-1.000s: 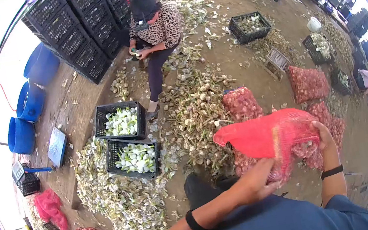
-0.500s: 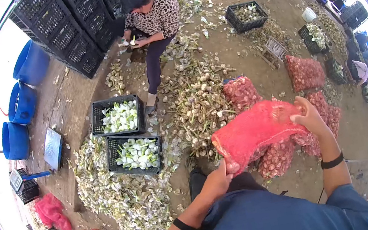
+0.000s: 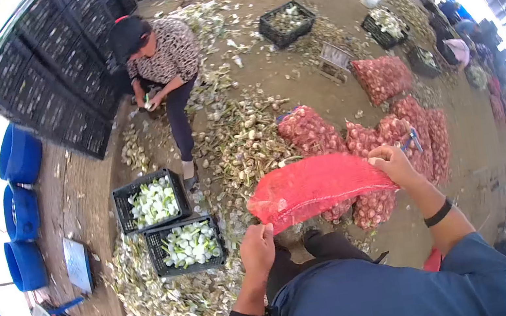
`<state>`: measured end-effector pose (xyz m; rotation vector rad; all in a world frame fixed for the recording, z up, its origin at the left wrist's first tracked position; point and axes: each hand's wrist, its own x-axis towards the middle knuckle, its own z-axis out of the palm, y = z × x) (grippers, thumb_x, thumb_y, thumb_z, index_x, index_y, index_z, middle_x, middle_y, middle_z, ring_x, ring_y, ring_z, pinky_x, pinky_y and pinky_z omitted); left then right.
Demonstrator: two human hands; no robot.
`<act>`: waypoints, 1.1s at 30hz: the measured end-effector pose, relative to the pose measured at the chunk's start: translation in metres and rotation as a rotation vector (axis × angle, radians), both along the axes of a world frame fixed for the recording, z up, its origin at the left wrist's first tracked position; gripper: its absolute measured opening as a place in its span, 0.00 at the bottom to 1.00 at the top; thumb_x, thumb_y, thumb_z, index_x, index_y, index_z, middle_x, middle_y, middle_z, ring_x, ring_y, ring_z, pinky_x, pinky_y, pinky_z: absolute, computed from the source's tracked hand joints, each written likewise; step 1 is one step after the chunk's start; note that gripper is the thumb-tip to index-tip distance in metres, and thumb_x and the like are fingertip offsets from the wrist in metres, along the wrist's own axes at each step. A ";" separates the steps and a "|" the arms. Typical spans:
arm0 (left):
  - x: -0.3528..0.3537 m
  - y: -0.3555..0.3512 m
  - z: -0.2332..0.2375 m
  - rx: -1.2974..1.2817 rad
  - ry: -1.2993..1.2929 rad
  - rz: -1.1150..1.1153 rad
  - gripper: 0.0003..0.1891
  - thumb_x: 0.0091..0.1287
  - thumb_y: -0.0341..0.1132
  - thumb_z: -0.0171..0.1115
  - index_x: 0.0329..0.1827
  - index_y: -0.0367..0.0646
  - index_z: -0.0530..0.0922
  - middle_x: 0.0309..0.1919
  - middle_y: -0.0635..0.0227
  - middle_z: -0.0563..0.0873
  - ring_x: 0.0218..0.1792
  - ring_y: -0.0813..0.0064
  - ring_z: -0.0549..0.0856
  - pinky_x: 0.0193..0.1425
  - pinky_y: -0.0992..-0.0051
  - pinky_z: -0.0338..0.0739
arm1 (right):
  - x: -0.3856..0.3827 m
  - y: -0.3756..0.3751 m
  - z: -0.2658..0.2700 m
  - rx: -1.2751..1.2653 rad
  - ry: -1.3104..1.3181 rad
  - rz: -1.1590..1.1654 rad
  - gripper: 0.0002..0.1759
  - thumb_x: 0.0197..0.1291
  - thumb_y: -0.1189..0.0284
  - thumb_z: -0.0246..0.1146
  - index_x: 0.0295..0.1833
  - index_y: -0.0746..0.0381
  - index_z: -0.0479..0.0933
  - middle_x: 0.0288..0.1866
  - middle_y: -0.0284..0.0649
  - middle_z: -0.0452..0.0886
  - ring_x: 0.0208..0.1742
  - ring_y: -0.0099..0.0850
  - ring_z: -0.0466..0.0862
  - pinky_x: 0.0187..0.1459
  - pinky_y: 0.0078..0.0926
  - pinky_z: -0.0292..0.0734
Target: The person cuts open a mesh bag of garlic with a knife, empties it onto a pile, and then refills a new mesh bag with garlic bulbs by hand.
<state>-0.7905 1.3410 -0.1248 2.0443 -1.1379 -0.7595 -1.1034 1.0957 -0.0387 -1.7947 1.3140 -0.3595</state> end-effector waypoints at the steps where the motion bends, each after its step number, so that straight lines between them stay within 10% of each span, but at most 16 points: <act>1: 0.000 -0.003 0.004 -0.008 -0.007 -0.016 0.14 0.71 0.43 0.58 0.32 0.41 0.77 0.31 0.55 0.79 0.33 0.47 0.79 0.36 0.56 0.73 | -0.005 0.006 0.001 -0.008 -0.007 -0.016 0.12 0.68 0.72 0.59 0.52 0.68 0.77 0.32 0.34 0.80 0.31 0.21 0.79 0.35 0.18 0.75; 3: 0.002 -0.026 0.044 -0.295 0.062 -0.042 0.16 0.72 0.43 0.57 0.31 0.40 0.75 0.30 0.55 0.77 0.32 0.47 0.77 0.37 0.58 0.73 | -0.005 0.015 0.026 0.053 -0.581 -0.354 0.13 0.70 0.69 0.57 0.51 0.67 0.78 0.29 0.33 0.78 0.30 0.21 0.78 0.34 0.20 0.74; 8: -0.004 -0.056 0.030 -0.097 0.293 -0.103 0.12 0.72 0.34 0.56 0.30 0.36 0.76 0.32 0.60 0.80 0.29 0.66 0.78 0.36 0.66 0.73 | -0.012 0.056 -0.008 0.066 -0.095 -0.153 0.16 0.68 0.67 0.60 0.53 0.67 0.77 0.27 0.31 0.76 0.31 0.19 0.75 0.37 0.24 0.73; 11: -0.023 -0.054 0.080 -0.290 0.484 -0.184 0.11 0.73 0.34 0.54 0.35 0.37 0.80 0.36 0.59 0.82 0.32 0.67 0.80 0.41 0.68 0.75 | -0.013 0.088 0.010 0.236 -0.736 -0.376 0.21 0.65 0.67 0.64 0.58 0.67 0.75 0.33 0.33 0.79 0.37 0.20 0.78 0.43 0.22 0.75; 13: -0.030 -0.063 0.092 -0.262 0.628 -0.171 0.10 0.73 0.32 0.54 0.41 0.36 0.82 0.42 0.58 0.84 0.38 0.65 0.82 0.46 0.68 0.76 | 0.008 0.089 0.011 0.199 -0.245 -0.077 0.26 0.62 0.66 0.68 0.63 0.64 0.72 0.45 0.36 0.82 0.48 0.23 0.79 0.51 0.23 0.75; 15: -0.034 -0.066 0.099 -0.275 0.438 -0.443 0.10 0.72 0.32 0.55 0.43 0.36 0.82 0.46 0.57 0.84 0.46 0.63 0.83 0.52 0.68 0.76 | 0.020 0.112 -0.028 0.268 -0.350 0.109 0.28 0.62 0.64 0.68 0.65 0.63 0.72 0.66 0.40 0.72 0.60 0.33 0.77 0.61 0.29 0.73; 19: -0.069 -0.057 0.133 -0.263 0.735 -0.862 0.10 0.69 0.33 0.57 0.45 0.36 0.82 0.51 0.55 0.83 0.52 0.60 0.82 0.57 0.66 0.75 | 0.053 0.125 -0.037 0.648 -0.779 -0.016 0.20 0.63 0.72 0.66 0.61 0.62 0.76 0.57 0.39 0.79 0.57 0.28 0.78 0.59 0.28 0.75; 21: -0.073 -0.060 0.134 -0.424 0.436 -0.734 0.13 0.66 0.33 0.60 0.51 0.37 0.80 0.55 0.53 0.81 0.55 0.57 0.82 0.61 0.65 0.73 | 0.055 0.111 -0.033 0.879 -0.983 -0.112 0.17 0.64 0.75 0.65 0.58 0.62 0.78 0.52 0.37 0.82 0.56 0.24 0.78 0.56 0.26 0.76; 23: -0.065 -0.051 0.129 -0.353 0.725 -0.418 0.25 0.63 0.29 0.61 0.65 0.37 0.70 0.63 0.55 0.75 0.58 0.65 0.79 0.54 0.71 0.78 | 0.044 0.087 0.013 0.100 -0.681 -0.168 0.10 0.69 0.73 0.60 0.52 0.62 0.81 0.48 0.36 0.83 0.51 0.23 0.80 0.52 0.27 0.77; 28: -0.029 -0.024 0.042 -0.085 0.499 -0.218 0.41 0.59 0.33 0.68 0.75 0.38 0.58 0.65 0.57 0.70 0.52 0.70 0.79 0.44 0.73 0.82 | 0.017 0.085 0.070 -0.053 -0.609 -0.547 0.14 0.70 0.63 0.60 0.51 0.62 0.80 0.46 0.38 0.84 0.48 0.25 0.82 0.48 0.29 0.79; 30: -0.046 -0.024 0.031 0.020 0.404 -0.276 0.48 0.54 0.30 0.72 0.77 0.38 0.53 0.70 0.56 0.64 0.56 0.66 0.77 0.49 0.70 0.80 | 0.020 0.105 0.050 0.593 -0.079 -0.052 0.21 0.69 0.57 0.61 0.53 0.63 0.79 0.46 0.42 0.84 0.48 0.26 0.82 0.49 0.31 0.79; 33: -0.056 -0.030 -0.043 -0.254 0.074 -0.490 0.47 0.55 0.31 0.73 0.76 0.35 0.53 0.71 0.55 0.64 0.62 0.61 0.74 0.60 0.64 0.76 | 0.038 0.161 -0.007 0.353 -0.523 0.153 0.24 0.71 0.59 0.60 0.63 0.65 0.73 0.55 0.41 0.80 0.57 0.28 0.76 0.62 0.34 0.70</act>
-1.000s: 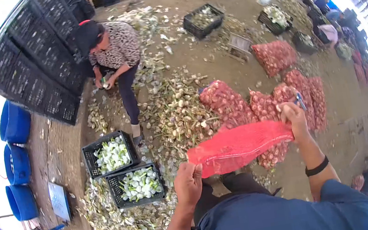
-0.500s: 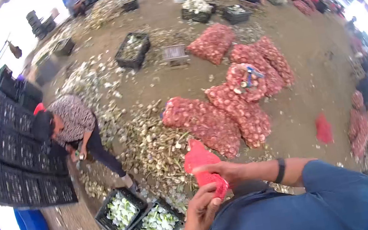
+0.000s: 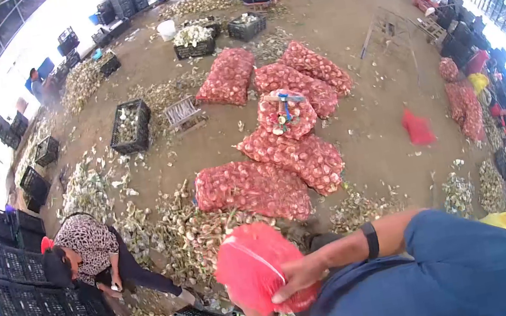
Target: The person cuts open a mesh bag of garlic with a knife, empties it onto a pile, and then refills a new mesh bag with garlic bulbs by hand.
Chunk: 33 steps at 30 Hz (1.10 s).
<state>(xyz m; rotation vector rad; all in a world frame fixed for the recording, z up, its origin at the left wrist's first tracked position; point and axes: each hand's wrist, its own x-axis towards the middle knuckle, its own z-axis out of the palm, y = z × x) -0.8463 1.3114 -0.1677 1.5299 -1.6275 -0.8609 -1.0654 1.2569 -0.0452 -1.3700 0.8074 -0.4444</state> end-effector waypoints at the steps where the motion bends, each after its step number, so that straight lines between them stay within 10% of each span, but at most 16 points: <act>1: 0.011 0.008 -0.054 0.205 0.413 0.059 0.42 0.59 0.32 0.70 0.74 0.35 0.56 0.69 0.55 0.67 0.62 0.62 0.75 0.62 0.64 0.76 | -0.002 0.011 0.005 0.238 -0.143 0.075 0.26 0.70 0.58 0.61 0.64 0.66 0.73 0.57 0.40 0.80 0.58 0.28 0.76 0.64 0.33 0.69; 3: 0.010 -0.003 -0.059 0.486 1.188 0.308 0.25 0.69 0.36 0.61 0.66 0.35 0.70 0.56 0.57 0.80 0.56 0.66 0.80 0.61 0.64 0.76 | -0.011 0.015 0.004 0.425 -0.237 0.055 0.26 0.68 0.60 0.64 0.63 0.66 0.73 0.56 0.37 0.81 0.58 0.25 0.76 0.64 0.31 0.70; 6: 0.007 -0.012 0.003 0.257 0.538 0.246 0.18 0.69 0.36 0.61 0.58 0.35 0.77 0.48 0.60 0.84 0.49 0.66 0.83 0.57 0.65 0.78 | -0.047 0.024 -0.026 0.285 -0.130 -0.242 0.24 0.67 0.62 0.65 0.62 0.66 0.73 0.54 0.36 0.82 0.56 0.26 0.77 0.61 0.31 0.72; 9: -0.030 -0.005 0.040 0.328 0.621 0.187 0.17 0.69 0.33 0.60 0.57 0.33 0.78 0.48 0.61 0.85 0.48 0.68 0.83 0.54 0.67 0.79 | -0.074 0.031 -0.047 -0.068 -0.093 -0.351 0.21 0.63 0.63 0.67 0.56 0.65 0.77 0.50 0.38 0.83 0.54 0.28 0.79 0.57 0.35 0.74; 12: -0.085 0.002 0.053 0.469 0.773 0.058 0.18 0.68 0.30 0.61 0.60 0.32 0.77 0.50 0.61 0.85 0.50 0.68 0.83 0.54 0.69 0.79 | -0.099 0.027 -0.043 0.352 -0.011 0.045 0.17 0.66 0.65 0.65 0.54 0.63 0.77 0.48 0.39 0.83 0.49 0.27 0.81 0.50 0.31 0.79; 16: -0.166 -0.007 0.033 0.611 0.359 -0.591 0.25 0.68 0.32 0.62 0.68 0.37 0.70 0.58 0.63 0.81 0.57 0.71 0.80 0.63 0.71 0.73 | -0.193 0.045 -0.092 0.345 0.012 -0.242 0.16 0.67 0.65 0.64 0.54 0.63 0.77 0.46 0.38 0.84 0.46 0.26 0.81 0.47 0.29 0.79; 26: -0.329 0.046 0.008 1.028 0.284 0.036 0.16 0.69 0.31 0.63 0.58 0.36 0.78 0.48 0.65 0.86 0.47 0.77 0.84 0.55 0.75 0.77 | -0.610 0.099 -0.191 0.278 0.203 -1.328 0.14 0.71 0.67 0.60 0.56 0.62 0.77 0.44 0.35 0.84 0.40 0.24 0.82 0.39 0.24 0.80; 27: -0.336 0.051 0.008 1.037 0.279 0.043 0.16 0.69 0.31 0.63 0.58 0.36 0.78 0.48 0.65 0.86 0.47 0.77 0.84 0.55 0.75 0.77 | -0.688 0.123 -0.222 0.796 0.087 -1.308 0.20 0.70 0.63 0.62 0.60 0.63 0.75 0.53 0.37 0.82 0.51 0.31 0.81 0.53 0.33 0.78; 28: -0.342 0.053 0.004 1.031 0.214 -0.048 0.16 0.69 0.31 0.63 0.58 0.36 0.78 0.48 0.65 0.86 0.48 0.76 0.84 0.55 0.75 0.77 | -0.720 0.126 -0.219 0.146 0.428 -1.526 0.26 0.67 0.59 0.65 0.63 0.64 0.74 0.60 0.40 0.79 0.61 0.37 0.77 0.63 0.38 0.71; 30: -0.353 0.049 0.010 1.026 0.143 -0.133 0.16 0.69 0.31 0.63 0.58 0.36 0.78 0.48 0.65 0.86 0.48 0.76 0.84 0.55 0.75 0.77 | -0.814 0.146 -0.227 0.357 0.487 -1.705 0.30 0.64 0.56 0.67 0.64 0.64 0.73 0.61 0.41 0.79 0.63 0.38 0.77 0.65 0.37 0.69; 33: -0.367 0.030 0.019 1.023 0.170 -0.114 0.17 0.69 0.33 0.64 0.57 0.34 0.78 0.48 0.65 0.86 0.49 0.75 0.85 0.55 0.74 0.78 | -0.828 0.116 -0.157 0.019 0.589 -1.678 0.32 0.63 0.55 0.68 0.65 0.65 0.73 0.63 0.43 0.78 0.65 0.37 0.75 0.67 0.35 0.67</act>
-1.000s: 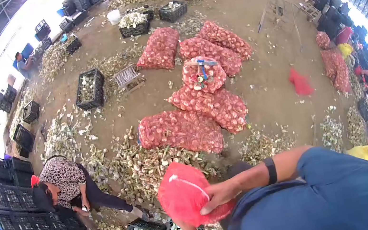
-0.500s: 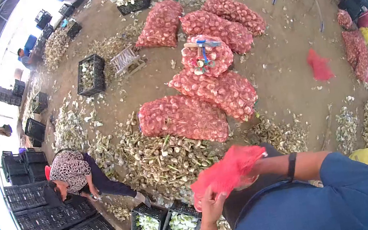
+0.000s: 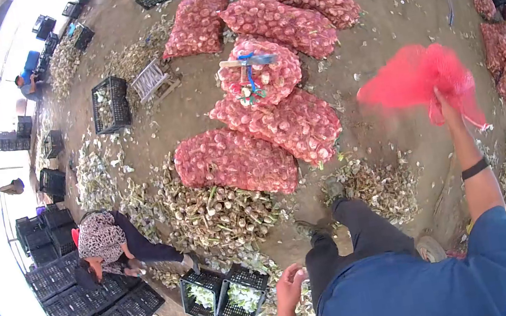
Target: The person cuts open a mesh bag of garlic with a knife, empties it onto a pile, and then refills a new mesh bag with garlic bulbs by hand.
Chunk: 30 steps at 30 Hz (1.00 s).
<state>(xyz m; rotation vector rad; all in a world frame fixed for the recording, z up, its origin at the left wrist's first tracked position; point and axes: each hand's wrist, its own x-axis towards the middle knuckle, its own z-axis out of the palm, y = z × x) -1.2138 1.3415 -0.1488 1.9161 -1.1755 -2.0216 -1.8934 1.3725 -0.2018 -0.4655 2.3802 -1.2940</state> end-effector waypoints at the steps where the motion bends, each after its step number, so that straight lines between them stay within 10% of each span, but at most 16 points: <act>1: 0.005 -0.002 -0.008 -0.002 -0.002 -0.006 0.17 0.69 0.33 0.64 0.57 0.34 0.78 0.48 0.65 0.86 0.49 0.75 0.85 0.55 0.74 0.78 | -0.011 -0.004 -0.001 0.007 0.117 0.014 0.33 0.62 0.55 0.69 0.65 0.65 0.73 0.63 0.42 0.78 0.64 0.36 0.75 0.67 0.35 0.67; 6: 0.030 0.013 -0.022 -0.071 -0.165 0.085 0.17 0.69 0.35 0.61 0.57 0.34 0.78 0.46 0.63 0.87 0.46 0.74 0.86 0.51 0.75 0.79 | -0.033 -0.024 -0.056 -0.048 0.087 -0.003 0.33 0.60 0.57 0.71 0.63 0.66 0.74 0.60 0.41 0.80 0.61 0.36 0.78 0.63 0.35 0.71; 8: 0.043 0.034 -0.025 -0.096 -0.205 0.117 0.18 0.69 0.36 0.61 0.57 0.34 0.77 0.46 0.63 0.86 0.44 0.74 0.87 0.46 0.76 0.79 | -0.012 -0.020 -0.083 0.130 -0.389 -0.110 0.32 0.56 0.62 0.73 0.62 0.67 0.74 0.56 0.43 0.82 0.56 0.39 0.80 0.58 0.37 0.75; 10: 0.053 0.056 -0.020 -0.031 -0.230 0.182 0.18 0.69 0.36 0.61 0.57 0.35 0.77 0.45 0.63 0.86 0.43 0.74 0.87 0.45 0.76 0.80 | -0.027 0.022 -0.159 0.554 -0.045 0.144 0.32 0.50 0.65 0.74 0.60 0.67 0.74 0.50 0.48 0.83 0.51 0.41 0.83 0.53 0.40 0.77; 19: 0.085 0.155 -0.048 0.283 -0.180 0.480 0.20 0.68 0.35 0.62 0.59 0.32 0.76 0.44 0.59 0.86 0.41 0.69 0.88 0.38 0.75 0.83 | 0.148 0.042 -0.163 0.943 0.034 0.430 0.28 0.48 0.61 0.72 0.51 0.66 0.78 0.42 0.48 0.86 0.43 0.46 0.86 0.47 0.40 0.80; 30: 0.136 0.055 -0.130 0.280 -0.019 0.652 0.18 0.71 0.34 0.58 0.60 0.35 0.72 0.43 0.56 0.86 0.38 0.66 0.88 0.40 0.71 0.85 | 0.285 -0.155 -0.080 0.552 -0.337 0.526 0.25 0.54 0.61 0.69 0.53 0.67 0.79 0.44 0.46 0.85 0.47 0.37 0.85 0.50 0.35 0.78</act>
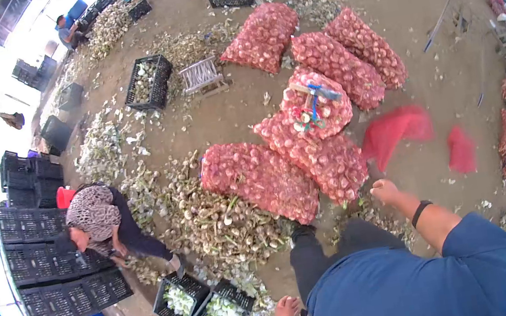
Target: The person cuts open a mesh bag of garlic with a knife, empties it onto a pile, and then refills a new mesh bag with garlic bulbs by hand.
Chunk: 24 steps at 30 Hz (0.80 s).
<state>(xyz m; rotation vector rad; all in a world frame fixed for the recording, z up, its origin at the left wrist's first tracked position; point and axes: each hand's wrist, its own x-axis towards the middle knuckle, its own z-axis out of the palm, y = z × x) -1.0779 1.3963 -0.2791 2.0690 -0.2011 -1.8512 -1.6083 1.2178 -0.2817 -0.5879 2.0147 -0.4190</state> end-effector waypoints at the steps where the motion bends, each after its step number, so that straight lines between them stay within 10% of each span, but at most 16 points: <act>1: 0.006 -0.014 -0.010 0.001 0.033 0.006 0.18 0.71 0.34 0.58 0.60 0.35 0.72 0.43 0.56 0.86 0.38 0.66 0.88 0.40 0.71 0.85 | 0.007 -0.013 -0.001 0.001 0.033 0.006 0.25 0.54 0.61 0.69 0.53 0.67 0.79 0.44 0.46 0.85 0.47 0.37 0.85 0.50 0.35 0.78; 6: 0.041 -0.033 -0.026 -0.107 0.008 0.198 0.21 0.73 0.39 0.58 0.61 0.33 0.69 0.47 0.51 0.85 0.45 0.60 0.88 0.46 0.65 0.85 | 0.016 -0.099 -0.056 -0.009 0.145 0.216 0.25 0.61 0.62 0.65 0.60 0.65 0.74 0.39 0.41 0.83 0.33 0.30 0.82 0.28 0.30 0.78; 11: 0.059 0.033 -0.034 0.083 -0.045 0.122 0.19 0.74 0.39 0.53 0.63 0.36 0.72 0.49 0.58 0.83 0.53 0.63 0.83 0.49 0.66 0.84 | 0.036 -0.266 -0.062 -0.278 -0.346 -0.245 0.17 0.70 0.66 0.56 0.62 0.51 0.72 0.24 0.33 0.73 0.22 0.25 0.74 0.20 0.30 0.68; 13: 0.053 0.045 -0.040 0.117 -0.078 0.121 0.21 0.74 0.40 0.54 0.63 0.36 0.72 0.50 0.58 0.83 0.53 0.62 0.83 0.50 0.66 0.83 | -0.026 -0.319 -0.195 -0.662 0.181 0.309 0.10 0.72 0.56 0.54 0.49 0.48 0.74 0.24 0.29 0.73 0.19 0.24 0.73 0.17 0.24 0.66; 14: 0.051 0.049 -0.048 0.134 -0.097 0.077 0.22 0.73 0.42 0.54 0.63 0.36 0.72 0.51 0.57 0.83 0.54 0.62 0.83 0.51 0.65 0.83 | 0.033 -0.366 -0.108 -0.345 -0.196 -0.287 0.13 0.72 0.51 0.52 0.48 0.47 0.73 0.25 0.31 0.74 0.21 0.26 0.75 0.18 0.26 0.68; 17: 0.047 0.065 -0.068 0.206 -0.146 -0.080 0.26 0.72 0.46 0.55 0.64 0.34 0.73 0.54 0.55 0.82 0.56 0.60 0.82 0.53 0.63 0.81 | 0.012 -0.433 -0.149 -0.291 -0.211 -0.244 0.27 0.68 0.39 0.47 0.54 0.51 0.69 0.33 0.39 0.81 0.30 0.35 0.82 0.33 0.37 0.79; 20: 0.033 0.094 -0.064 0.296 -0.172 -0.239 0.30 0.71 0.51 0.56 0.64 0.33 0.74 0.57 0.53 0.82 0.57 0.58 0.82 0.56 0.62 0.79 | 0.022 -0.469 -0.147 -0.251 -0.280 -0.092 0.39 0.69 0.37 0.41 0.77 0.48 0.59 0.67 0.59 0.68 0.61 0.50 0.77 0.58 0.44 0.76; 22: 0.011 -0.001 -0.014 0.550 -0.234 -0.565 0.28 0.70 0.49 0.58 0.62 0.34 0.77 0.54 0.50 0.83 0.56 0.60 0.82 0.55 0.63 0.78 | 0.007 -0.487 -0.183 -0.178 -0.177 -0.169 0.33 0.69 0.38 0.44 0.71 0.44 0.70 0.52 0.48 0.78 0.48 0.40 0.82 0.50 0.35 0.79; 24: 0.004 0.048 -0.046 0.401 -0.188 -0.241 0.25 0.70 0.48 0.59 0.62 0.38 0.78 0.54 0.49 0.84 0.54 0.56 0.83 0.56 0.61 0.78 | 0.010 -0.505 -0.197 -0.064 -0.066 -0.218 0.31 0.70 0.40 0.45 0.68 0.45 0.73 0.46 0.44 0.81 0.42 0.36 0.84 0.45 0.31 0.81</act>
